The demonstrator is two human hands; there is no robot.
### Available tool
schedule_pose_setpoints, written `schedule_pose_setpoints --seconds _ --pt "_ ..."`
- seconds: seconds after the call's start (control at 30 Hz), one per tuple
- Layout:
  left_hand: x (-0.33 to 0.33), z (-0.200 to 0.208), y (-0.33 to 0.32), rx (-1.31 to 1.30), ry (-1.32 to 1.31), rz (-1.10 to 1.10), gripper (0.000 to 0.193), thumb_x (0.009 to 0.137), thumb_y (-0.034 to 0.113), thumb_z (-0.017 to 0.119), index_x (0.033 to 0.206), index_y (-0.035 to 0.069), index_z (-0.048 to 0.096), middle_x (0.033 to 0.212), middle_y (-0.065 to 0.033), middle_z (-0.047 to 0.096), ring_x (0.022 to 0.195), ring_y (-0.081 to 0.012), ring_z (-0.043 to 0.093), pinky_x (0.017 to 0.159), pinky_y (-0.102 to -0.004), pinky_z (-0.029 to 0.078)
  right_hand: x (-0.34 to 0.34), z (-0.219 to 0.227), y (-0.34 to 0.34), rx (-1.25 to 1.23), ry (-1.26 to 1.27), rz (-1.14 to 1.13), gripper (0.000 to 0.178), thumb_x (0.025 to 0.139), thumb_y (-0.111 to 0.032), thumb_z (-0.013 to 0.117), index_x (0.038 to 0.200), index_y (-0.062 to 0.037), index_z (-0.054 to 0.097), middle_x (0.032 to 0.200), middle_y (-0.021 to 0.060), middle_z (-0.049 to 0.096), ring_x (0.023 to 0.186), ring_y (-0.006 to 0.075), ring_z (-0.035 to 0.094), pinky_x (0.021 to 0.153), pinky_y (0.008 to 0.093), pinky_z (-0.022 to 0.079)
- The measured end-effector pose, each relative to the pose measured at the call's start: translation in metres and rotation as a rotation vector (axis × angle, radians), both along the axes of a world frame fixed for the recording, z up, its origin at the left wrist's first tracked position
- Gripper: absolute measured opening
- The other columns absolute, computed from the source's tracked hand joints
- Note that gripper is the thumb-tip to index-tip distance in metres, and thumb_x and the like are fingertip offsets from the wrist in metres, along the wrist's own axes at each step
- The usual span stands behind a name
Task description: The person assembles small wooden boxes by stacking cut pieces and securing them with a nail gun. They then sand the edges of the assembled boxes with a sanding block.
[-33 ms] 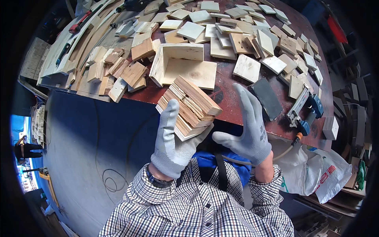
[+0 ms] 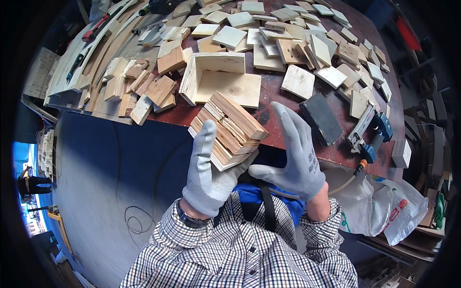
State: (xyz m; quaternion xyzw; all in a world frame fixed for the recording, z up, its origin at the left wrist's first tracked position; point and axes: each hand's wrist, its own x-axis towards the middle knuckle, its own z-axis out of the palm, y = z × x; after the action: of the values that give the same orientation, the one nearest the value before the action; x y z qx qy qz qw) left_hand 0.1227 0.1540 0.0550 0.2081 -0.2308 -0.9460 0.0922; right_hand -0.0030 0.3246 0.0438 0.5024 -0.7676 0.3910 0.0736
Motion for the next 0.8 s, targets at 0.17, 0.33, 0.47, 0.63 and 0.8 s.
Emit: schedule_pose_setpoints --seconds 0.17,0.33,0.47,0.63,0.8 --pt "0.017 -0.031 0.007 -0.755 0.195 -0.097 0.072 0.109 0.035 0.057 0.165 0.016 0.016 0.159 -0.0209 0.039 0.148 -0.0356 0.047 0.12 -0.0501 0.049 0.012 -0.014 -0.018 -0.076 -0.056 0.041 0.138 0.06 -0.057 0.095 0.162 0.0066 0.027 0.15 0.0249 0.051 0.135 0.0419 0.052 0.114 0.0526 0.04" --pt "0.022 -0.049 0.006 -0.812 -0.019 -0.156 0.065 0.113 0.035 0.048 0.166 0.017 0.014 0.163 -0.0211 0.035 0.149 -0.0365 0.045 0.121 -0.0505 0.048 0.025 -0.027 -0.024 -0.133 -0.098 -0.019 0.154 0.051 -0.058 0.099 0.164 0.0073 0.017 0.151 0.0265 0.052 0.136 0.0405 0.053 0.116 0.0509 0.039" --pt "0.031 -0.052 0.003 -1.23 -0.011 -0.173 0.063 0.113 0.032 0.05 0.166 0.017 0.019 0.163 -0.02 0.036 0.149 -0.0349 0.046 0.121 -0.0497 0.047 0.028 -0.028 -0.026 -0.14 -0.025 -0.067 0.151 0.053 -0.049 0.103 0.163 0.0073 0.017 0.15 0.0269 0.052 0.134 0.0413 0.055 0.114 0.0509 0.041" --pt "0.029 -0.055 0.003 -1.353 0.075 -0.109 0.079 0.099 0.008 0.069 0.165 0.016 0.026 0.161 -0.0164 0.041 0.147 -0.0305 0.049 0.12 -0.0463 0.048 0.033 -0.036 -0.029 -0.24 -0.073 -0.127 0.129 0.053 -0.04 0.101 0.154 0.007 0.035 0.144 0.0239 0.054 0.13 0.043 0.055 0.112 0.0519 0.041" --pt "0.016 -0.035 0.012 -1.23 0.12 0.076 0.07 0.096 0.007 0.075 0.157 0.006 0.038 0.146 -0.013 0.055 0.135 -0.0251 0.059 0.112 -0.0384 0.052 0.044 -0.043 -0.033 -0.275 -0.201 -0.177 0.117 0.058 -0.03 0.101 0.151 0.0051 0.039 0.141 0.0222 0.054 0.129 0.0428 0.055 0.112 0.051 0.041"
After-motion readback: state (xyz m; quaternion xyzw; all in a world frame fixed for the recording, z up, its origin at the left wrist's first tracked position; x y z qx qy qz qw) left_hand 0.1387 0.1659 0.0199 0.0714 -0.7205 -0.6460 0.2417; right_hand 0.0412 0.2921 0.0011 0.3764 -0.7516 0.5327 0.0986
